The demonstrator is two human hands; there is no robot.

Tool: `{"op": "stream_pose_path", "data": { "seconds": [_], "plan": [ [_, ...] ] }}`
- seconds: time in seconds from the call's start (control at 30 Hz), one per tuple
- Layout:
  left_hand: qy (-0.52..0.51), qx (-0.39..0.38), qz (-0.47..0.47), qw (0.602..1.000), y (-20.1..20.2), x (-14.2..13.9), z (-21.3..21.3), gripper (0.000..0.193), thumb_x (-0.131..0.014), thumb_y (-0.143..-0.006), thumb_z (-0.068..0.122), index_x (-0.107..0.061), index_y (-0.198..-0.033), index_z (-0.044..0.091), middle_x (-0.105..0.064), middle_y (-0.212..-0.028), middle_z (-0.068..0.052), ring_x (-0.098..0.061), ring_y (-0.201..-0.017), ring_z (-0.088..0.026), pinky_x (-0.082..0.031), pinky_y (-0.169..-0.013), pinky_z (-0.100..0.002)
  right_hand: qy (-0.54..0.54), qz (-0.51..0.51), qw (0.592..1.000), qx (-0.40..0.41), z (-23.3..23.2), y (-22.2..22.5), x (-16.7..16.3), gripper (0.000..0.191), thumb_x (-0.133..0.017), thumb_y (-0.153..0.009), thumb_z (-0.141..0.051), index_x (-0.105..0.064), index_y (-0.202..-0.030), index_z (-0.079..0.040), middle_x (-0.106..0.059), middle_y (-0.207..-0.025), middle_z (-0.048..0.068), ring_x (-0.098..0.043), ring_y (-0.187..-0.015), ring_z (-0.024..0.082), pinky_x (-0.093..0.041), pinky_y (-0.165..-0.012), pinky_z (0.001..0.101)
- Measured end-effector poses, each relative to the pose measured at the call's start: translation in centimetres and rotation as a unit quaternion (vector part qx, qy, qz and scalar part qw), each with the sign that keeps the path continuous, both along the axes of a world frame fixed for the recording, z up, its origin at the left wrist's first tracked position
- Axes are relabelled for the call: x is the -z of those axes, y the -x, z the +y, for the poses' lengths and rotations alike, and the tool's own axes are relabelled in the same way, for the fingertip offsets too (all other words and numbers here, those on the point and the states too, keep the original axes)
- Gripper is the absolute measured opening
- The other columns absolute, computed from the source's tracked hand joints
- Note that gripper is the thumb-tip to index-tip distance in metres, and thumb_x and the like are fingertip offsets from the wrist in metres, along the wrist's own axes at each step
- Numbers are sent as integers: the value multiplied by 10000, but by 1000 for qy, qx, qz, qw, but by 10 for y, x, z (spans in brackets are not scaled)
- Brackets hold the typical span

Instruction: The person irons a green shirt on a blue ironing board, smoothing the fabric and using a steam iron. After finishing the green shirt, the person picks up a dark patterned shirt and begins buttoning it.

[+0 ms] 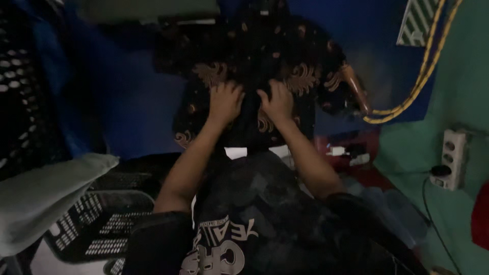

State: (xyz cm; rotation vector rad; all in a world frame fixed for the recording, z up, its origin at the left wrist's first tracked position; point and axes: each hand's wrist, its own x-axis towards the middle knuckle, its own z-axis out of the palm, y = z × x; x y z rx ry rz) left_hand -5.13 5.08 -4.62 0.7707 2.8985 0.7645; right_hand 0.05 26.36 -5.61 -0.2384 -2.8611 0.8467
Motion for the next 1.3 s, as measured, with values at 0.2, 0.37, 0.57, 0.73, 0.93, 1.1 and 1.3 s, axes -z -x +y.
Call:
{"op": "stream_pose_path", "data": {
  "seconds": [0.2,0.37,0.57,0.73,0.93,1.1,1.3],
  "plan": [
    [30,-47,13,998,23,18,31,249,-690,-899,126,-733,-1144,129,-654,-1084,-105,-593,-1001,-324,-444,-842,-472,79,-66,993,52,-16,26,4,172,-744,-944,-169,-679,-988,-15,-647,-932,145,-648,-815,314,-518,-731,414],
    [-75,-46,65,994,16,22,16,260,-719,-932,127,-715,-1192,128,-633,-1070,-101,-580,-996,-313,-436,-871,-474,130,-14,990,53,-4,14,-2,140,-714,-976,-124,-640,-997,-8,-624,-974,137,-644,-851,315,-527,-769,404],
    [-67,-25,51,996,15,25,14,332,-695,-906,81,-704,-1237,106,-624,-1076,-100,-578,-1012,-314,-425,-891,-461,61,-133,989,19,-4,-2,-7,218,-734,-936,-175,-649,-999,15,-623,-999,190,-632,-838,382,-504,-715,440],
    [-78,-52,16,995,13,14,18,292,-706,-950,79,-722,-1236,135,-625,-1041,-74,-581,-1000,-301,-420,-896,-442,141,-58,987,51,-1,-9,13,143,-633,-1023,-76,-655,-1105,39,-635,-1087,202,-645,-974,388,-528,-840,419],
    [-209,-41,-27,977,-5,-18,44,118,-761,-934,161,-763,-1040,111,-742,-997,-55,-686,-978,-267,-451,-851,-441,256,-71,963,45,3,-18,26,174,-575,-1026,-35,-638,-1165,47,-650,-1132,187,-670,-1061,332,-515,-943,356],
    [-247,-143,-158,945,-13,-26,64,245,-754,-930,242,-752,-1142,121,-760,-980,-134,-745,-838,-307,-558,-740,-408,254,-38,966,35,0,-13,18,183,-571,-1019,-41,-639,-1172,33,-690,-1032,187,-700,-947,334,-534,-853,362],
    [-269,-225,-260,900,-16,-16,64,318,-685,-942,175,-697,-1258,142,-767,-919,-136,-757,-772,-299,-565,-690,-392,172,-25,983,57,-9,-15,6,191,-594,-991,-50,-593,-1167,24,-689,-953,200,-689,-874,379,-534,-756,401]
  ]
}}
